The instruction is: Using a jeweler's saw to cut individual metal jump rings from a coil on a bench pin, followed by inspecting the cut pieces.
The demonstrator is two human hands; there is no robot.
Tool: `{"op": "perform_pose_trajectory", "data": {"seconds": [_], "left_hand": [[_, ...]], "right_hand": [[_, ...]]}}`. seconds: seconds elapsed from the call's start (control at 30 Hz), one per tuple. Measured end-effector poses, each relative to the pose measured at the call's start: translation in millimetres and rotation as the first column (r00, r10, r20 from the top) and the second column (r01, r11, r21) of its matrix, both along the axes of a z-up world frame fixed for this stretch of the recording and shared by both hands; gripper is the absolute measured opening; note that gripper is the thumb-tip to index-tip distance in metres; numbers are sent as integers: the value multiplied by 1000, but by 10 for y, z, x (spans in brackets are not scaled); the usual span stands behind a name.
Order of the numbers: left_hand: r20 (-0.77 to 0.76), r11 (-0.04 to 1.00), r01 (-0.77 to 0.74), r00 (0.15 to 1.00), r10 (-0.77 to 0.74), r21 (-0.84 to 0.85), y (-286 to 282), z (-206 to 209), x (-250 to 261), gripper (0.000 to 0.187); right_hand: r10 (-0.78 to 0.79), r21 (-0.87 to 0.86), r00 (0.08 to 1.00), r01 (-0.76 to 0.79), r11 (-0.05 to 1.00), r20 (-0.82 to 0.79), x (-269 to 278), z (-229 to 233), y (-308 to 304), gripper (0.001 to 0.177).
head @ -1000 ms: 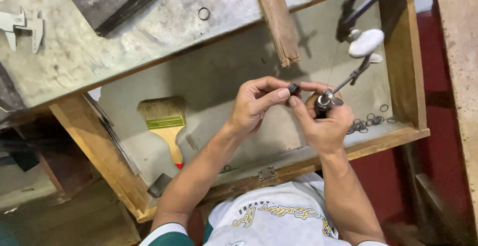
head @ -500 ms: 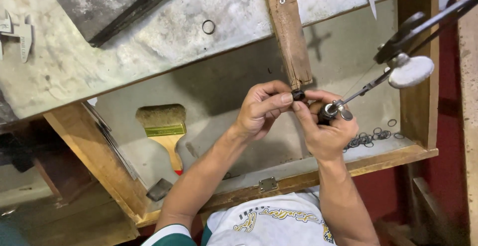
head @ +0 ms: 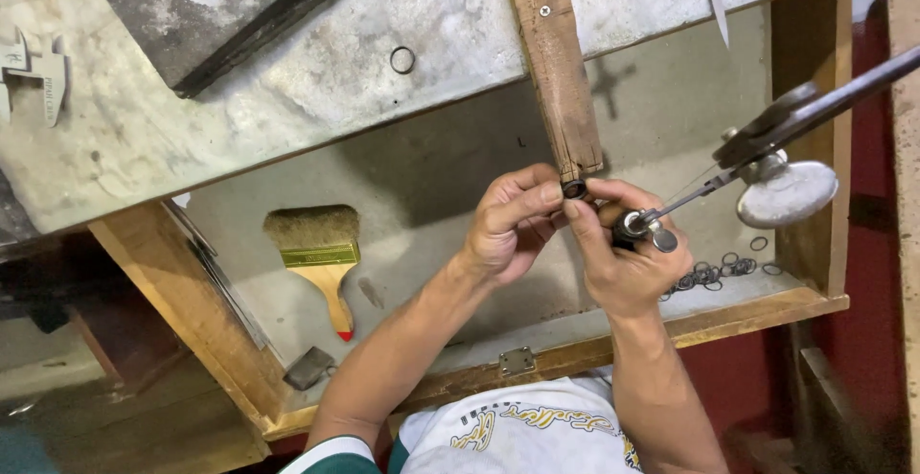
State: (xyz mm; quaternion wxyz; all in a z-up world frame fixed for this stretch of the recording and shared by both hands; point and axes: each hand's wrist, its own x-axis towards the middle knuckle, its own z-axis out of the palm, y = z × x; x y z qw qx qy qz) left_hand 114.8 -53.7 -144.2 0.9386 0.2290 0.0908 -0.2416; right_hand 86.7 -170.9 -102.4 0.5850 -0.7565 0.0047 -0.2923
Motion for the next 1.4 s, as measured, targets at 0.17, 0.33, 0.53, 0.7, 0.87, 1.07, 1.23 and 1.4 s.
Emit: {"op": "perform_pose_trajectory", "data": {"seconds": [0.17,0.33,0.53,0.7,0.87,1.07,1.23,1.4], "left_hand": [[43,1000,-25,999,25,1,-7,56,73,12],[141,996,-47,989,35,81,31,-144,82,12],[146,998,-52,988,47,29,11,-249,54,13],[118,997,-74,990,76,-20,-28,96,88,15],[77,993,-70,994,77,-93,-19,113,73,20],[129,993,-77,988,88,-87,-56,-7,51,18],[136,995,-71,987,80,-69,-36,-9,59,17],[144,996,-59,987,69,-68,-30,52,84,17]], "right_hand": [[16,56,999,-18,998,30,57,14,24,21],[-19,25,999,18,1000,41,75,21,59,20],[-37,7,999,37,999,21,41,-60,52,20],[-2,-92,999,6,996,35,-72,-6,23,35],[90,-204,996,-93,974,-24,-328,-15,-212,42],[114,-275,988,-138,951,-103,-350,-139,-374,28],[146,-283,984,-169,944,-102,-294,-104,-388,26],[137,-286,985,-162,944,-104,-281,-138,-415,28]]}}
